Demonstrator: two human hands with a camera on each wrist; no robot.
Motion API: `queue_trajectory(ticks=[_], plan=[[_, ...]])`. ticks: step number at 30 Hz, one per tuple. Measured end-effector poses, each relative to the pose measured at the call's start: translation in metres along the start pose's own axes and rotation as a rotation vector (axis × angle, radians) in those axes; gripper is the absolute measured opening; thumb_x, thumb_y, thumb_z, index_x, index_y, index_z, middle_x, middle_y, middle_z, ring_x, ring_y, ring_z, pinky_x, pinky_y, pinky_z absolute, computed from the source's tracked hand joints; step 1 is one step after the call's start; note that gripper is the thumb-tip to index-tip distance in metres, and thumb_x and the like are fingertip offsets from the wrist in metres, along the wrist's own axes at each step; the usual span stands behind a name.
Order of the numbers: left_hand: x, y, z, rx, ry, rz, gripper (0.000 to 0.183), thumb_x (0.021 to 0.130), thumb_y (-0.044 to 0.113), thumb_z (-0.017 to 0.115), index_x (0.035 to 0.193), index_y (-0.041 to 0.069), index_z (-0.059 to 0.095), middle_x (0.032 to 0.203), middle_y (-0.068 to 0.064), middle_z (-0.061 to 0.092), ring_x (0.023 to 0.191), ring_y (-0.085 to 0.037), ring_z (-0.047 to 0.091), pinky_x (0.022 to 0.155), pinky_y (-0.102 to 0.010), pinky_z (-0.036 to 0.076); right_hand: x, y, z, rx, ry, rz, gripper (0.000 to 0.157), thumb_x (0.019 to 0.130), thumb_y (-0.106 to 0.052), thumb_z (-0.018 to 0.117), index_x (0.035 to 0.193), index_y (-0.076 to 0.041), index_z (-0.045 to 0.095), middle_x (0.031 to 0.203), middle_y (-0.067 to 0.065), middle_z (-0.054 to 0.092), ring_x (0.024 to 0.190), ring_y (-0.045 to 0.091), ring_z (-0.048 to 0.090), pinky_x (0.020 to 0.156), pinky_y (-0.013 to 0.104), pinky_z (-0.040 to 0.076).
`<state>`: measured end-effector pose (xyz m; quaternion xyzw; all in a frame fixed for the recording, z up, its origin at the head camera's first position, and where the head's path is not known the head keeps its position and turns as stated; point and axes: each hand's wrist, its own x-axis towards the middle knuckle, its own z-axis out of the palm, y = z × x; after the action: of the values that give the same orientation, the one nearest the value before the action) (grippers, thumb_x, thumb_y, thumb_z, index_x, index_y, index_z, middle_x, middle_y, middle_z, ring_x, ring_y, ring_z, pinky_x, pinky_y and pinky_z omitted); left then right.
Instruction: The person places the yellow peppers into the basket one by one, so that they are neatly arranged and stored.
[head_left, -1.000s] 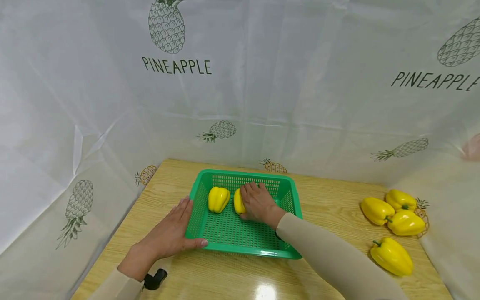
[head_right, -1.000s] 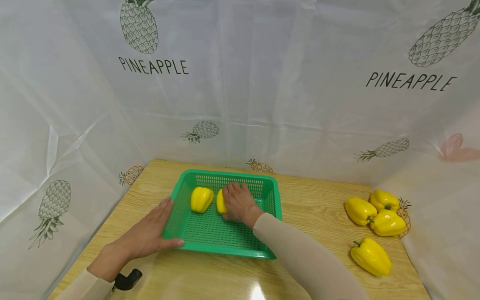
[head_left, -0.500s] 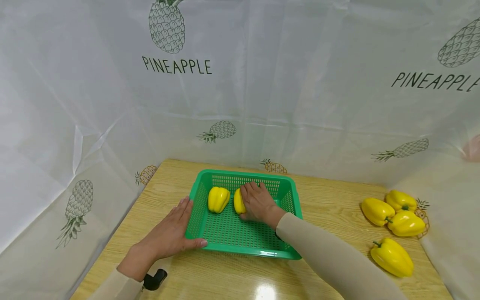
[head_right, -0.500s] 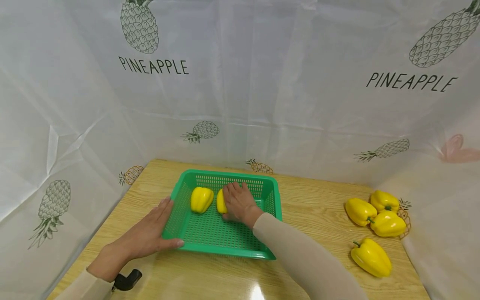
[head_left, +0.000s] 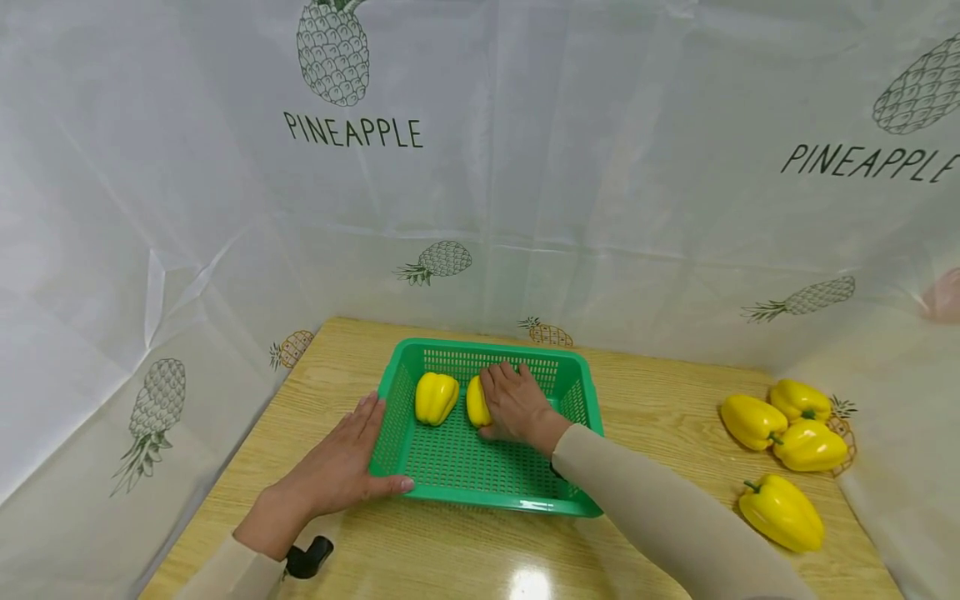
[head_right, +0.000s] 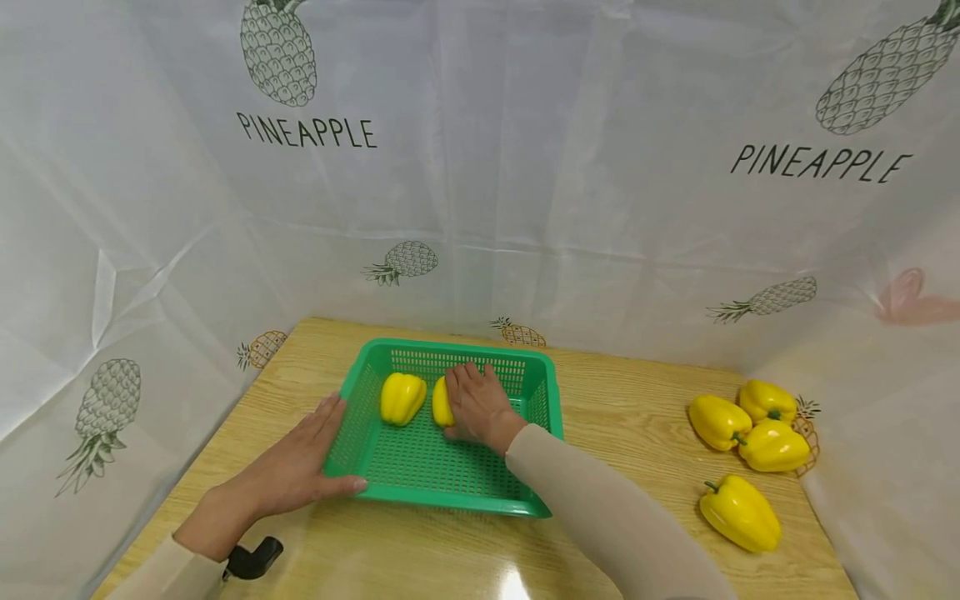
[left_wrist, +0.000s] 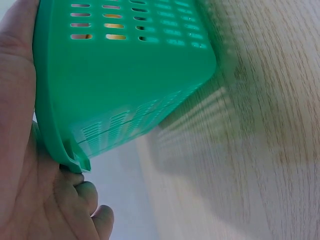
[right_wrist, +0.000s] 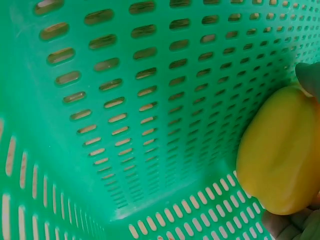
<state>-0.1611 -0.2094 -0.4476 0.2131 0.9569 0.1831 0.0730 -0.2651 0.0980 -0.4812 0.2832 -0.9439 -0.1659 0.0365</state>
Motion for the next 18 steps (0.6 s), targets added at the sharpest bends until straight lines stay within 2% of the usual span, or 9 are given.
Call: queue_trajectory(ticks=[7,11,18], plan=[[0.003,0.002,0.000,-0.004,0.007,0.010,0.130,0.086,0.084,0.061,0.166,-0.007,0.014,0.175,-0.027,0.010,0.161,-0.044,0.017,0.128,-0.062,0.023,-0.009,0.013,-0.014,-0.016,0.007,-0.013,0.113,0.086,-0.085,0.059,0.160,-0.003,0.035,0.150,0.014,0.053,0.136,0.032,0.052,0.113,0.054,0.046],[0.002,0.001,0.001,-0.004,0.022,0.018,0.130,0.086,0.084,0.062,0.166,-0.007,0.015,0.174,-0.027,0.011,0.161,-0.044,0.017,0.128,-0.063,0.023,-0.016,0.023,-0.025,-0.033,0.031,-0.023,0.114,0.087,-0.086,0.057,0.161,-0.002,0.036,0.149,0.015,0.054,0.133,0.032,0.054,0.109,0.052,0.048],[0.001,-0.001,0.003,-0.001,0.032,0.012,0.130,0.086,0.084,0.062,0.165,-0.008,0.016,0.174,-0.028,0.012,0.161,-0.045,0.019,0.127,-0.064,0.024,-0.027,0.039,-0.043,-0.038,0.084,-0.019,0.109,0.089,-0.082,0.060,0.159,-0.002,0.038,0.148,0.018,0.053,0.131,0.035,0.053,0.109,0.057,0.048]])
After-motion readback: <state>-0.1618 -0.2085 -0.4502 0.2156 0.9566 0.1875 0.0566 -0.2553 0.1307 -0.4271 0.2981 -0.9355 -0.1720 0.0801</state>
